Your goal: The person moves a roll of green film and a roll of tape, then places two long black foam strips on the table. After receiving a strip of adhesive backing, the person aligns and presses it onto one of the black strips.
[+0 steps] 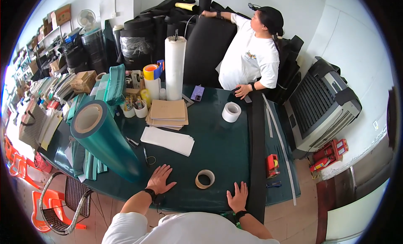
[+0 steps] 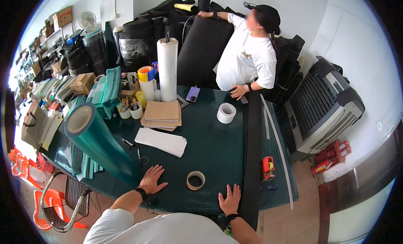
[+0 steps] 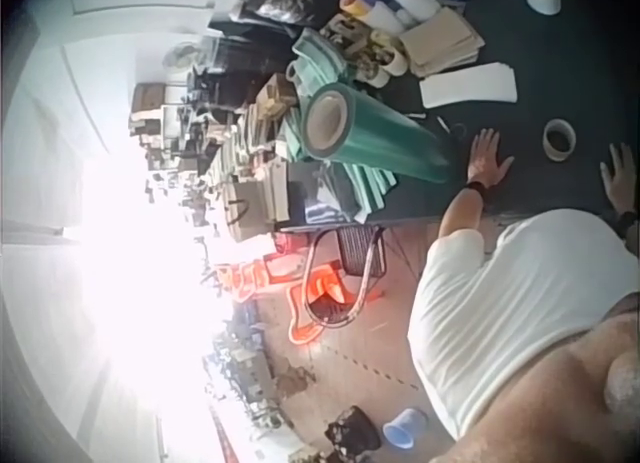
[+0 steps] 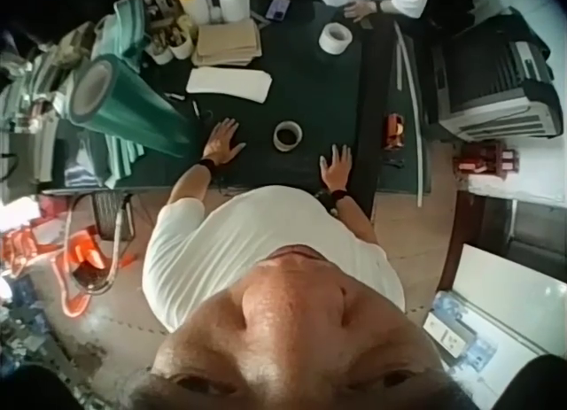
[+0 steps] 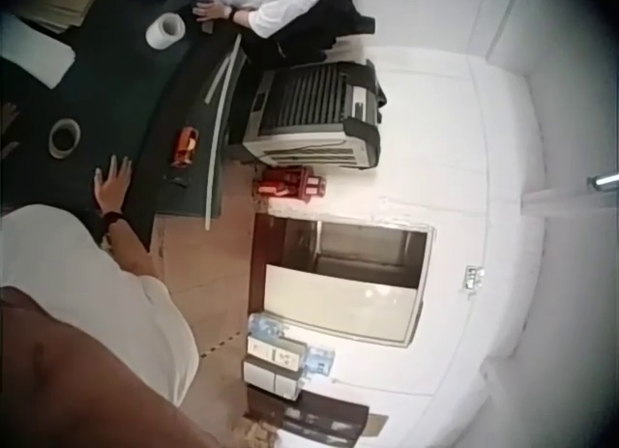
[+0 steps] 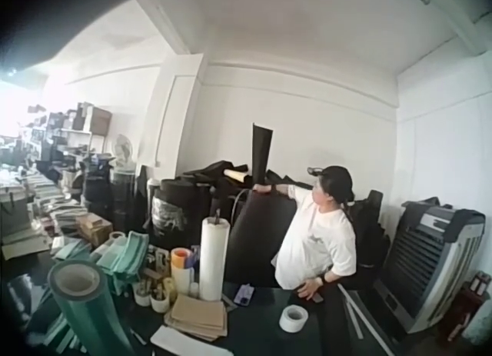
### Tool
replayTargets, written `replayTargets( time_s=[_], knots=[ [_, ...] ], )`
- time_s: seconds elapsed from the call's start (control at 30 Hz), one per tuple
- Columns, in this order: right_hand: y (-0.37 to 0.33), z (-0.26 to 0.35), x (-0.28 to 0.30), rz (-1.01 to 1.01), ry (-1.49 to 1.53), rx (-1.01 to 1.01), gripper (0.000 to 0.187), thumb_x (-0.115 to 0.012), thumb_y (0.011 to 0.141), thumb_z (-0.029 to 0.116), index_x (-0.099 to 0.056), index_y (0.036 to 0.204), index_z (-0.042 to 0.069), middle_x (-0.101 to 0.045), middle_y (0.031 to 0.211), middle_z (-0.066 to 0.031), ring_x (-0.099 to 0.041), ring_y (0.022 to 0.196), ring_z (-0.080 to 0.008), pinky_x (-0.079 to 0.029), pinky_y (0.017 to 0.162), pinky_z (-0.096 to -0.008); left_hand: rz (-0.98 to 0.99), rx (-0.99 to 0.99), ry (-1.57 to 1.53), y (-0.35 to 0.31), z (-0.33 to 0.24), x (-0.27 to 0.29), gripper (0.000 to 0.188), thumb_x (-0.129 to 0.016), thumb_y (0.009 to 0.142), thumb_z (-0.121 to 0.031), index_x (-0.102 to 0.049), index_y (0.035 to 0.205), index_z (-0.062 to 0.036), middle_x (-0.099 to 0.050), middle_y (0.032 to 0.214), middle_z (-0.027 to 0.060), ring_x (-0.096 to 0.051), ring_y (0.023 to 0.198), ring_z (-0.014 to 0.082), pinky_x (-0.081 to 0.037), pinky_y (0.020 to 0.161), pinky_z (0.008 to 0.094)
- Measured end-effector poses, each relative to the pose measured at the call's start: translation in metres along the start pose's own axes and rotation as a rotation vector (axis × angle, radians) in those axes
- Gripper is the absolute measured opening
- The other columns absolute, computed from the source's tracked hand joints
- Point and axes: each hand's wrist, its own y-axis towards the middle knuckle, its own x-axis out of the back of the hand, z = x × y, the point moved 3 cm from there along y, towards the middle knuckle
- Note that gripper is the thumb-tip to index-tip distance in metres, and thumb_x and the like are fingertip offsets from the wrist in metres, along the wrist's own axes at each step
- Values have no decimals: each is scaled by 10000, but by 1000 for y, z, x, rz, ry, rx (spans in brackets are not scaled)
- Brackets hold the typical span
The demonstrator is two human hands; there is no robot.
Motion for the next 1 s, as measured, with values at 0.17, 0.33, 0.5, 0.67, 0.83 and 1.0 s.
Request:
replayTargets(
  time_s=[0.17,0.33,0.5,0.67,0.83,1.0],
  knots=[
    [-1,-2,2,4,21,-22,605,-647,898,411,-537,1374,56,-447,1446,-301,-384,1372,-471,-294,1151,-576,1,1,6,3,-6,6,755,-605,901,-556,-466,1445,-51,-423,1538,137,-318,1474,295,-195,1238,443],
    [1,-1,2,7,13,-21,615,-638,897,428,-537,1376,56,-445,1447,-303,-396,1363,-478,-303,1142,-590,0,-2,1,2,-5,3,755,-604,902,-558,-467,1445,-51,-426,1537,136,-320,1474,295,-192,1239,444],
    [-1,-2,2,-9,33,-23,619,-641,894,428,-537,1379,58,-442,1454,-299,-389,1370,-476,-300,1144,-588,2,8,20,0,-6,2,753,-602,903,-561,-472,1443,-52,-425,1539,135,-323,1472,295,-193,1238,444],
    [-2,-1,5,-9,48,-23,601,-663,880,397,-544,1361,57,-452,1439,-302,-382,1369,-478,-293,1142,-590,57,26,22,1,-4,0,757,-577,919,-572,-444,1474,-74,-374,1577,125,-284,1493,286,-162,1247,438],
    [-1,-2,4,28,47,-48,611,-639,894,433,-544,1364,53,-437,1453,-303,-372,1381,-471,-286,1144,-595,77,33,26,1,-2,-1,759,-560,928,-580,-433,1488,-84,-351,1595,123,-262,1504,282,-149,1251,434],
    [-1,-3,4,44,34,-51,619,-625,904,447,-540,1370,48,-429,1460,-305,-366,1385,-473,-284,1143,-595,68,32,7,1,-4,1,759,-558,928,-582,-436,1486,-82,-356,1592,127,-265,1503,283,-154,1250,435]
  ],
)
